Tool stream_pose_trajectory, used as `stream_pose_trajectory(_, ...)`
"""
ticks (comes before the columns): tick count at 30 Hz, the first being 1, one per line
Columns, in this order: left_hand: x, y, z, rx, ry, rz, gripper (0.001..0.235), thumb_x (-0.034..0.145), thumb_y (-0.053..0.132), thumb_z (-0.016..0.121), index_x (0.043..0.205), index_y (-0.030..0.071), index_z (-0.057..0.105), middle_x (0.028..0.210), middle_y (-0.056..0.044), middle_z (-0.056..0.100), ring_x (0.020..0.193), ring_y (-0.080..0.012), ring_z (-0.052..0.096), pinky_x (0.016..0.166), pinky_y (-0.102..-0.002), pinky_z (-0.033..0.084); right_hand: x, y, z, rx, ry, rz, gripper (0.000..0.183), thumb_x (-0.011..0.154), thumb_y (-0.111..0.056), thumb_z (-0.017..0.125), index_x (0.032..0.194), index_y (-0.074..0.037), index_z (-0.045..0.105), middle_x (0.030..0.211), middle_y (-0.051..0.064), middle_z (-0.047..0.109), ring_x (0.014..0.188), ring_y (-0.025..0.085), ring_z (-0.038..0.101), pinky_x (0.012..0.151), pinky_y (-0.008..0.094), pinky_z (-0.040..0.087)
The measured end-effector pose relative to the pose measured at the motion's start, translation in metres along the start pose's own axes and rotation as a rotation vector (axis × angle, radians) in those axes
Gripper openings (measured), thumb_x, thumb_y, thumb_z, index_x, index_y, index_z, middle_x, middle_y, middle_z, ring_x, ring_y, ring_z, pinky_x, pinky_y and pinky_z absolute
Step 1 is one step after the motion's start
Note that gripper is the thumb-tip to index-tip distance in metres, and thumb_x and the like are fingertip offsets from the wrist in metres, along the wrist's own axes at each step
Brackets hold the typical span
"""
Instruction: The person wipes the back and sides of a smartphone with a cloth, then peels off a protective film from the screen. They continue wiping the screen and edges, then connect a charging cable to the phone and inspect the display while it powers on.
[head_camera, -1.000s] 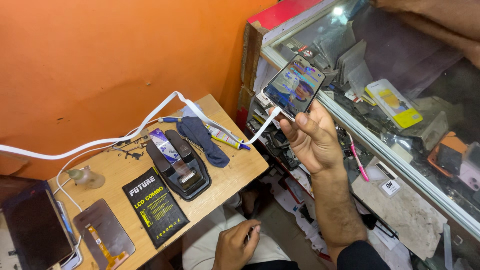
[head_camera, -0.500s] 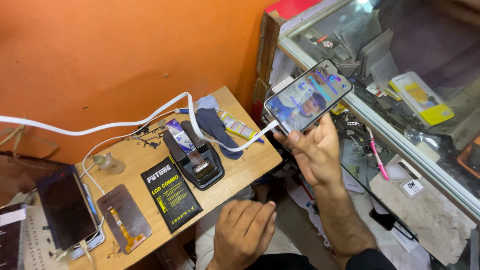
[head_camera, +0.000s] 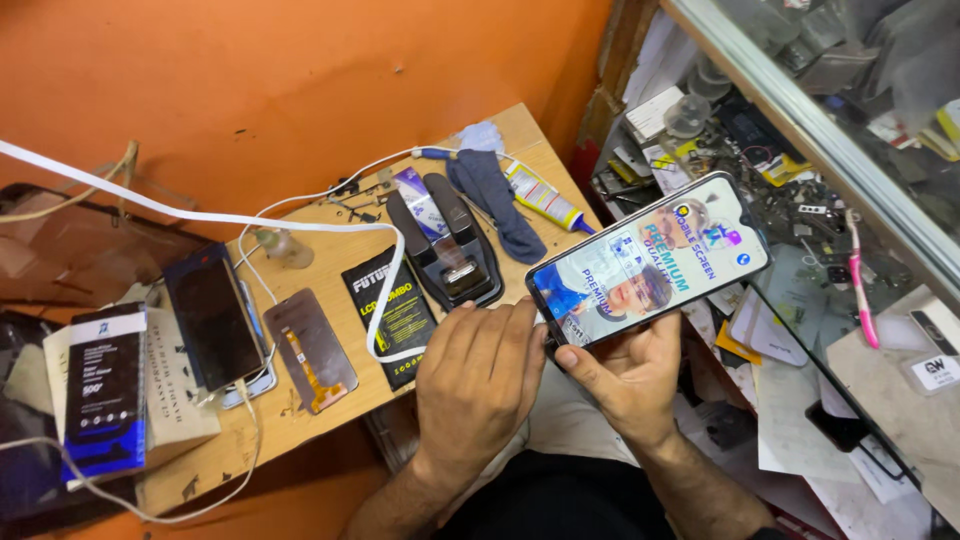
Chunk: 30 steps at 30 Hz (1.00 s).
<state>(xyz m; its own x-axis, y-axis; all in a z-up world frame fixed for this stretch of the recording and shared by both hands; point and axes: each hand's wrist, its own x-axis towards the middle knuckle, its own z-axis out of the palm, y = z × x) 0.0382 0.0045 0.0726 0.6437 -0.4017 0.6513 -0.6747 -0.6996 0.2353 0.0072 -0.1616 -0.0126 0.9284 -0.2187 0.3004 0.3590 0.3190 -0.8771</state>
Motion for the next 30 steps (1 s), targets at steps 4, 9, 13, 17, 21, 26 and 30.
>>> stream_pose_trajectory(4, -0.010, -0.005, 0.001, -0.069, 0.002, -0.022, 0.025, 0.099, 0.014, 0.074, 0.118, 0.000, 0.064, 0.092, -0.008, 0.063, 0.084, -0.0242, 0.063, 0.079, -0.038, 0.052, -0.005, 0.001, -0.001, -0.015, 0.040, 0.025, 0.087, 0.085, 0.009, 0.077, 0.154, 0.000, 0.025, 0.143, 0.018, 0.053, 0.128, 0.024, 0.060, 0.110, 0.040, 0.052)
stream_pose_trajectory(9, -0.027, -0.013, 0.004, -0.073, -0.011, 0.007, 0.031, 0.095, 0.019, 0.078, 0.119, 0.004, 0.065, 0.079, -0.002, 0.050, 0.070, -0.0181, 0.055, 0.060, -0.034, 0.043, -0.008, 0.000, 0.000, -0.069, -0.004, -0.054, 0.087, 0.087, 0.007, 0.079, 0.157, 0.000, 0.027, 0.145, 0.015, 0.051, 0.131, 0.021, 0.058, 0.115, 0.038, 0.052)
stream_pose_trajectory(13, -0.039, -0.019, 0.006, -0.108, 0.031, 0.006, 0.032, 0.095, 0.021, 0.078, 0.122, 0.010, 0.064, 0.083, 0.000, 0.049, 0.073, -0.0163, 0.055, 0.061, -0.033, 0.044, -0.016, 0.001, -0.001, -0.036, -0.002, -0.054, 0.083, 0.091, 0.007, 0.081, 0.156, 0.001, 0.030, 0.139, 0.013, 0.051, 0.125, 0.022, 0.062, 0.107, 0.036, 0.056)
stream_pose_trajectory(17, -0.048, -0.021, 0.004, -0.162, 0.025, -0.055, 0.032, 0.096, 0.022, 0.079, 0.123, 0.013, 0.064, 0.081, 0.001, 0.045, 0.071, -0.0153, 0.053, 0.058, -0.032, 0.043, -0.018, 0.002, 0.008, -0.009, 0.008, -0.056, 0.078, 0.093, 0.008, 0.081, 0.153, 0.002, 0.033, 0.136, 0.013, 0.052, 0.124, 0.022, 0.063, 0.107, 0.038, 0.058)
stream_pose_trajectory(21, -0.056, -0.022, 0.004, -0.170, 0.051, -0.100, 0.031, 0.097, 0.025, 0.078, 0.123, 0.014, 0.065, 0.080, 0.001, 0.044, 0.070, -0.0149, 0.052, 0.057, -0.033, 0.041, -0.015, -0.001, 0.024, -0.002, 0.025, -0.056, 0.078, 0.092, 0.008, 0.081, 0.154, 0.001, 0.033, 0.141, 0.016, 0.052, 0.123, 0.023, 0.063, 0.105, 0.040, 0.060)
stream_pose_trajectory(26, -0.069, -0.038, 0.004, -0.032, 0.167, -0.169, 0.042, 0.095, 0.042, 0.077, 0.128, 0.017, 0.067, 0.078, 0.001, 0.043, 0.067, -0.0150, 0.046, 0.054, -0.032, 0.041, -0.002, -0.006, 0.021, 0.098, 0.151, -0.126, 0.078, 0.093, 0.010, 0.081, 0.153, 0.001, 0.032, 0.140, 0.018, 0.055, 0.118, 0.026, 0.067, 0.090, 0.038, 0.064)
stream_pose_trajectory(30, -0.083, -0.075, -0.012, 0.183, 0.142, -0.346, 0.053, 0.093, 0.049, 0.077, 0.128, 0.011, 0.067, 0.083, -0.004, 0.046, 0.074, -0.0196, 0.050, 0.061, -0.036, 0.041, 0.020, -0.014, -0.019, 0.044, 0.102, -0.164, 0.055, 0.105, 0.004, 0.074, 0.146, 0.001, 0.038, 0.133, 0.016, 0.057, 0.114, 0.024, 0.066, 0.091, 0.030, 0.062)
